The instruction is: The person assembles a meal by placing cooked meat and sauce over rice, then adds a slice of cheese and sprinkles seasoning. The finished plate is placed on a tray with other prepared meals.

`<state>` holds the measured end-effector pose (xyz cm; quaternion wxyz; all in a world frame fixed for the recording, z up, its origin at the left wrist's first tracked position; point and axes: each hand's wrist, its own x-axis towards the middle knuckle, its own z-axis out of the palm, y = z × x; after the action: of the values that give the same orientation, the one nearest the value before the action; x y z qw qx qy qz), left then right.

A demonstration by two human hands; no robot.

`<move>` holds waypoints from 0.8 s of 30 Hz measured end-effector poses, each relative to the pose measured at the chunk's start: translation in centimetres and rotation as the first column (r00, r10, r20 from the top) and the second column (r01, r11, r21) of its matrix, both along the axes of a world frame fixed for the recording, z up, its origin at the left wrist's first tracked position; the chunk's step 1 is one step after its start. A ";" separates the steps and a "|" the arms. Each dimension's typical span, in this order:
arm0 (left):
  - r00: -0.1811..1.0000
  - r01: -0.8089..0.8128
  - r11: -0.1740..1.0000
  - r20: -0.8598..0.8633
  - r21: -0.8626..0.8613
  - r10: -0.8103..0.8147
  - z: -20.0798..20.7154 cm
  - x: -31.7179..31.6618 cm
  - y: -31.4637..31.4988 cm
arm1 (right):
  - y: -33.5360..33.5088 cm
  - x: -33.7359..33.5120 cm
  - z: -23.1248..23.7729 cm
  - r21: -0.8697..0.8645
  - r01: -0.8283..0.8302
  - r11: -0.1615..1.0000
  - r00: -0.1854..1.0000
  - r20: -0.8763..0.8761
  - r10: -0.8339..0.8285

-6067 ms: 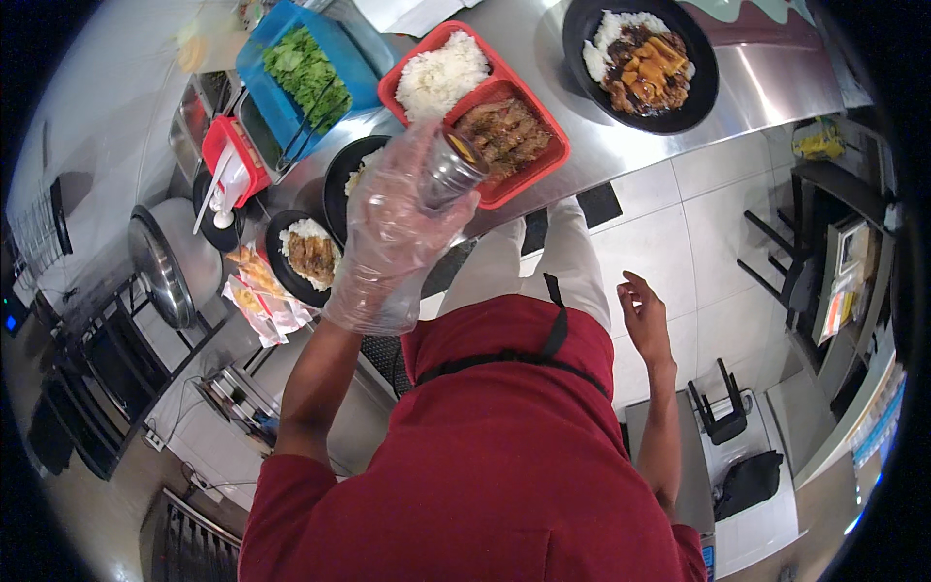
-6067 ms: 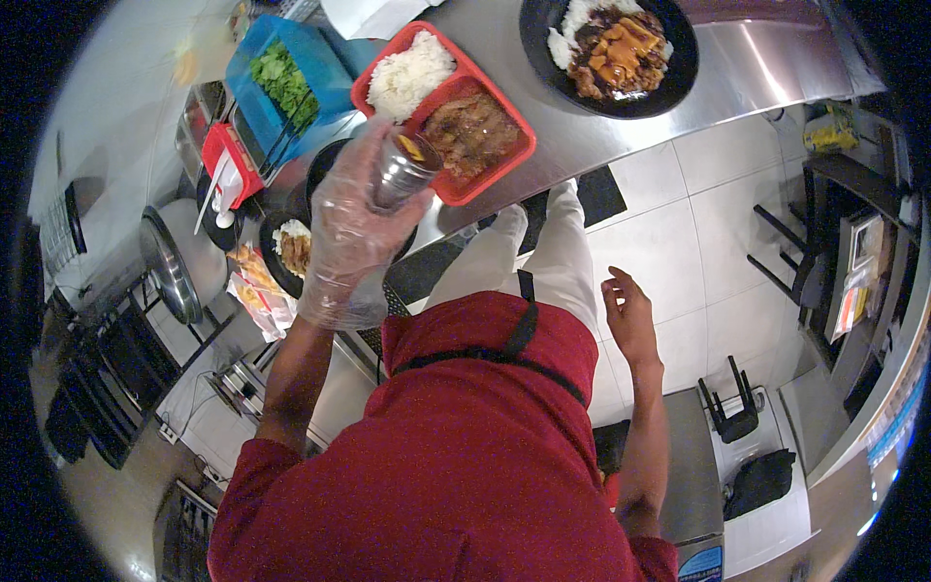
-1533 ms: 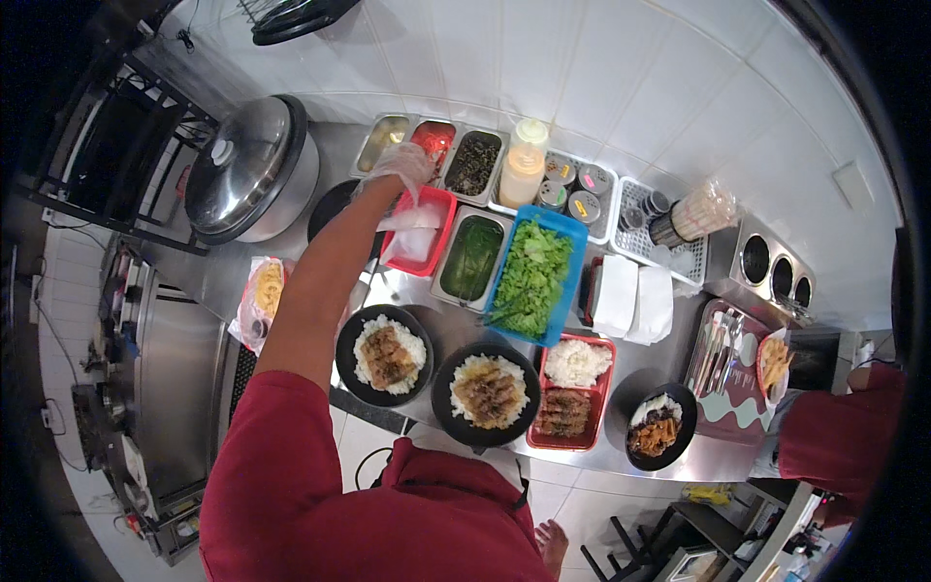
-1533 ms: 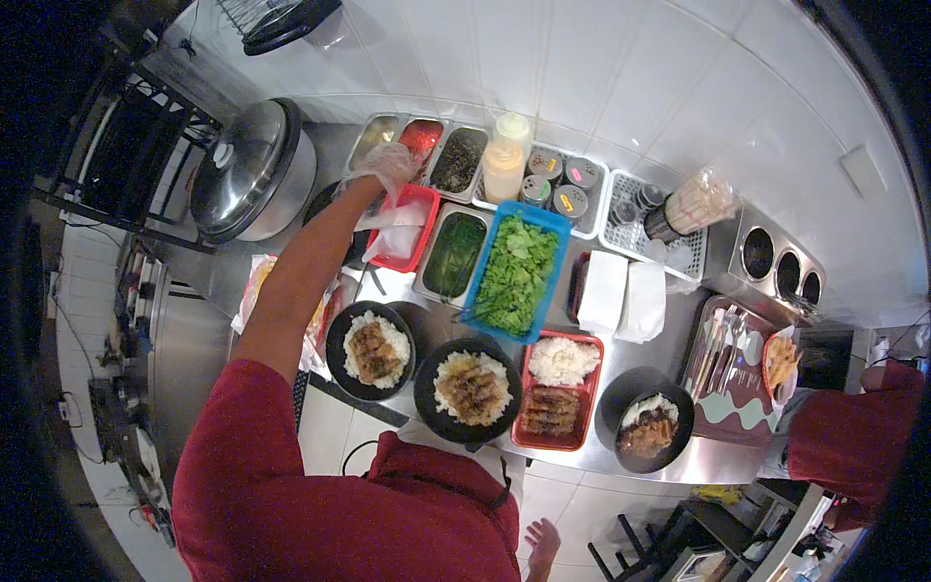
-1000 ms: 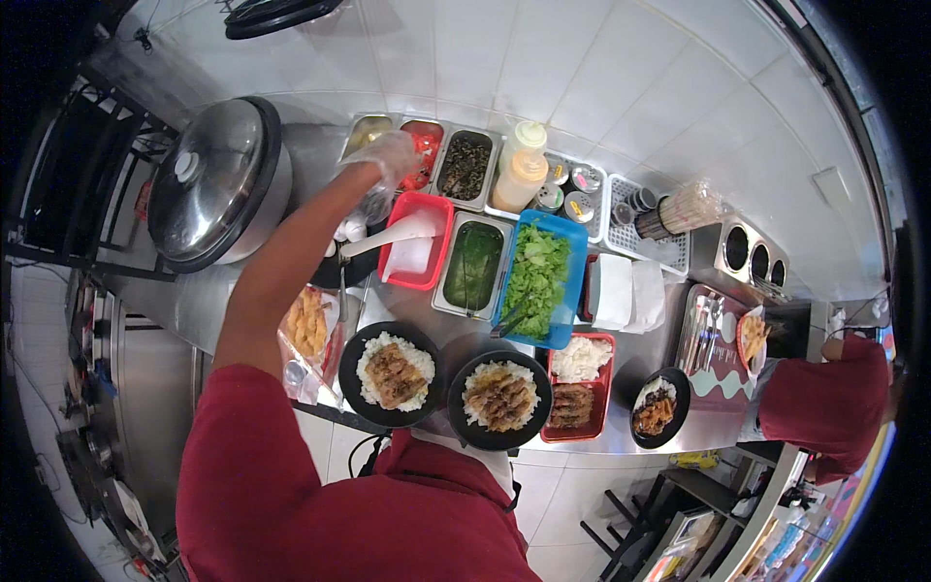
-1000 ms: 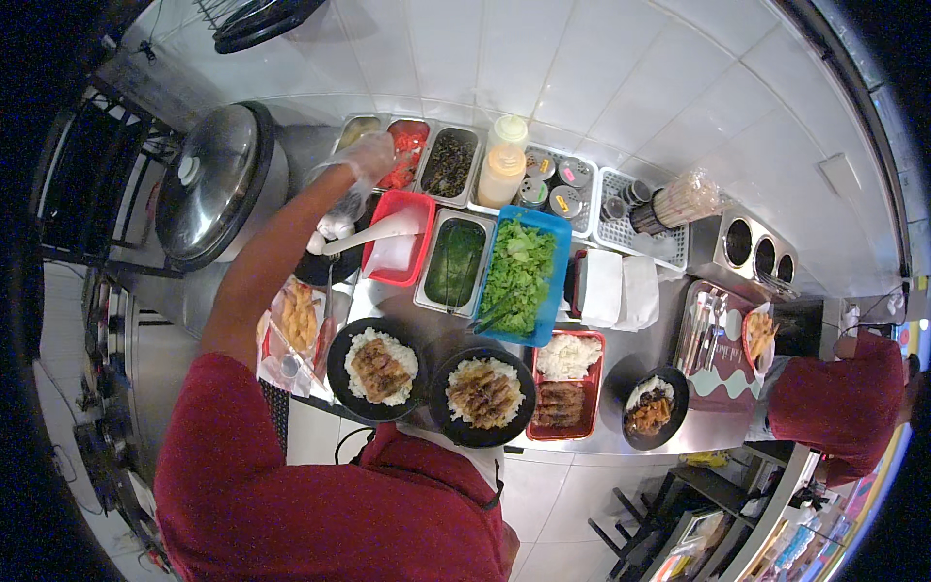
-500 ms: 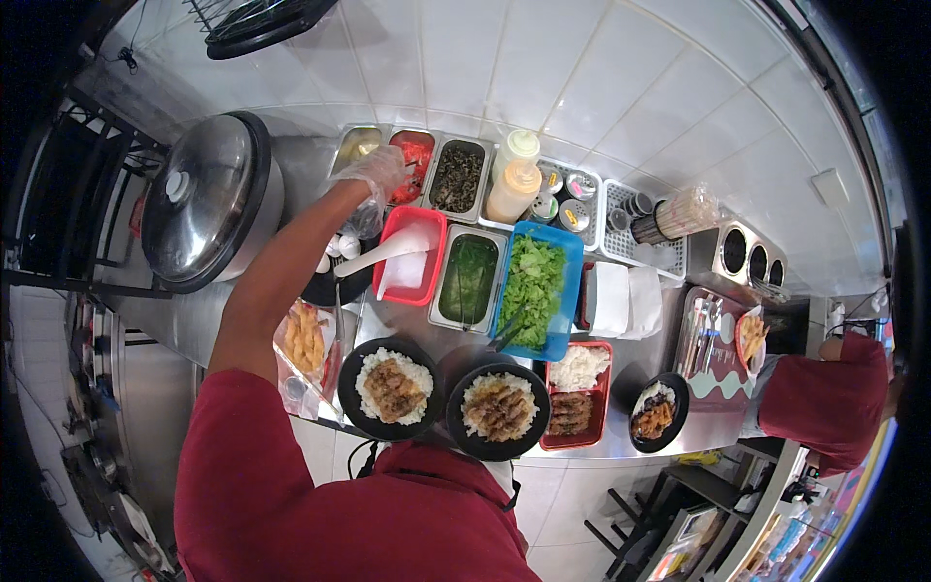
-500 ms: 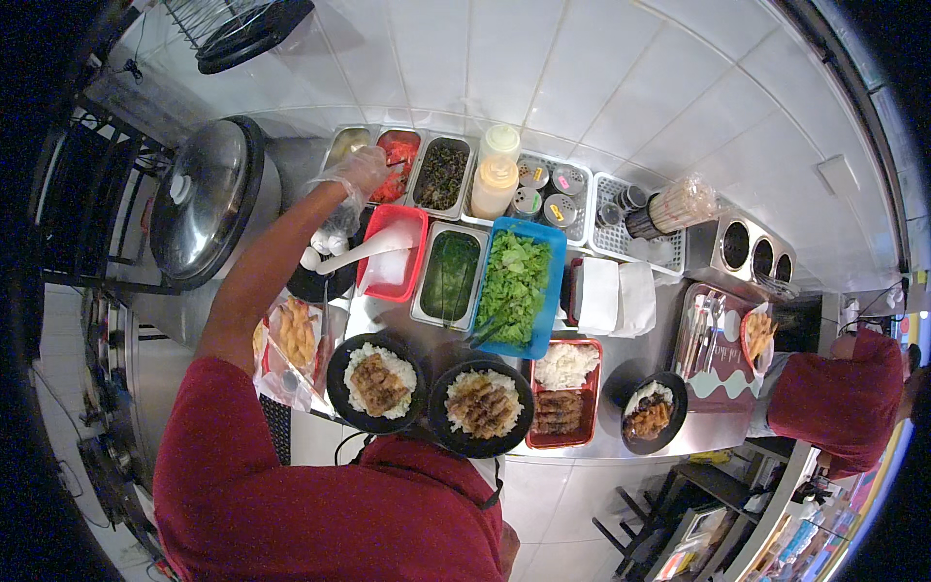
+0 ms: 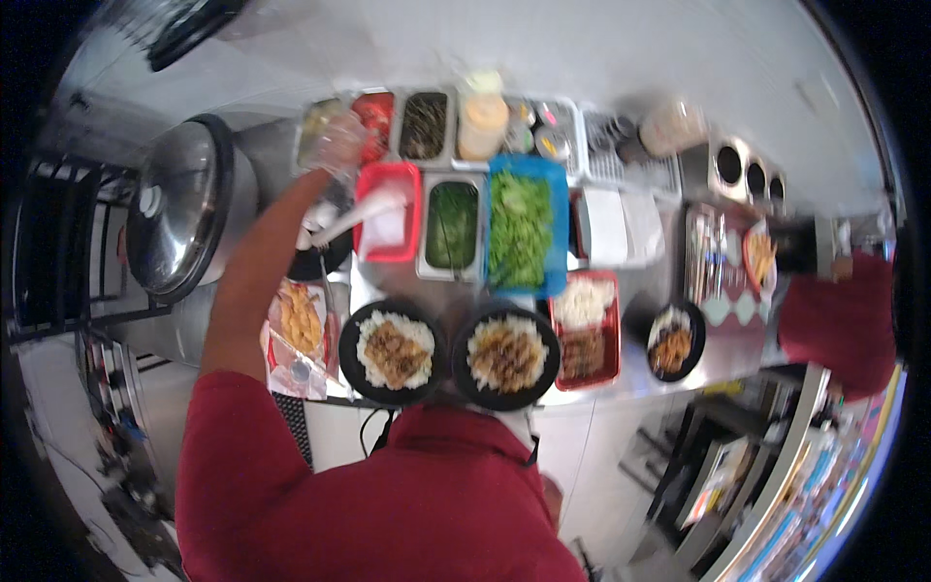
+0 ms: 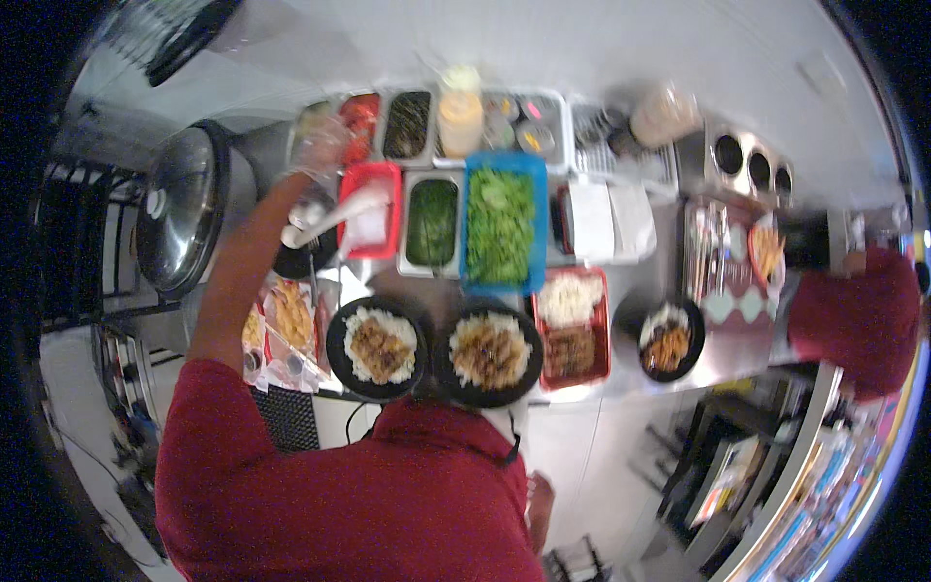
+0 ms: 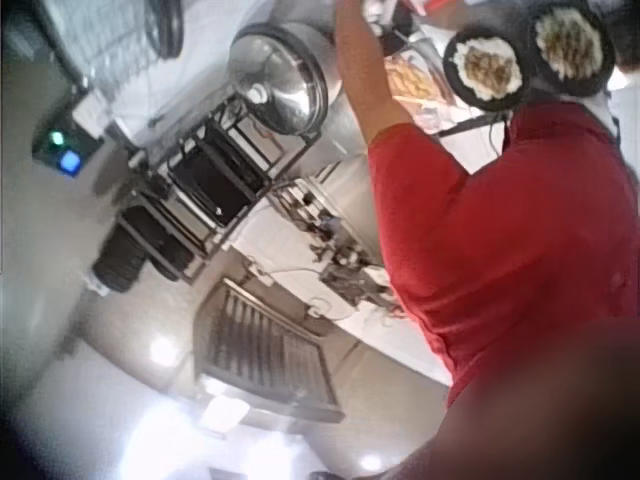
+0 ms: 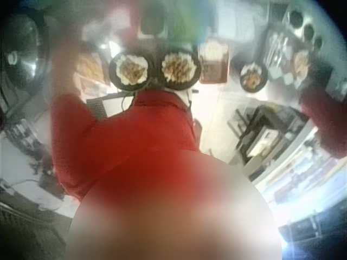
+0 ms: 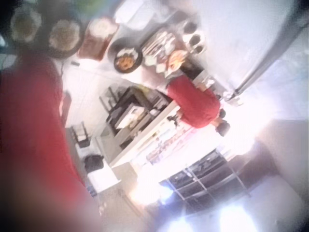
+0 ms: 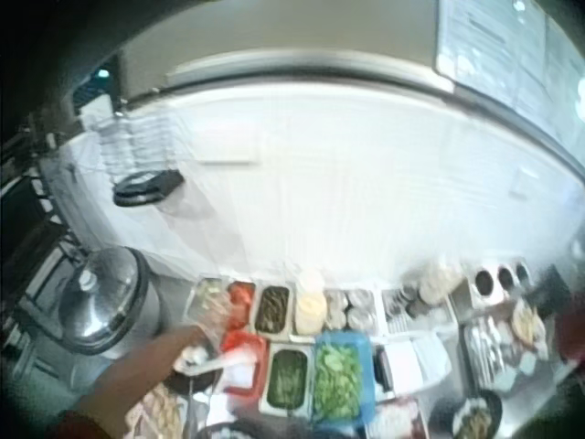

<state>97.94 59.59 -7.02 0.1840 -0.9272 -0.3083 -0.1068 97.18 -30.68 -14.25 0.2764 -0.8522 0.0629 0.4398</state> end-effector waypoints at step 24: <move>0.936 0.021 0.471 0.183 -0.882 0.301 22.5 -5.0 -42.5 | -5.1 12.7 -1.2 0.144 0.184 0.972 0.951 -0.275 -0.139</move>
<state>92.96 17.08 15.48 -0.3556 -0.8323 -0.4201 -0.0655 109.92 -35.75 -15.43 0.3714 -0.7520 0.1315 0.5285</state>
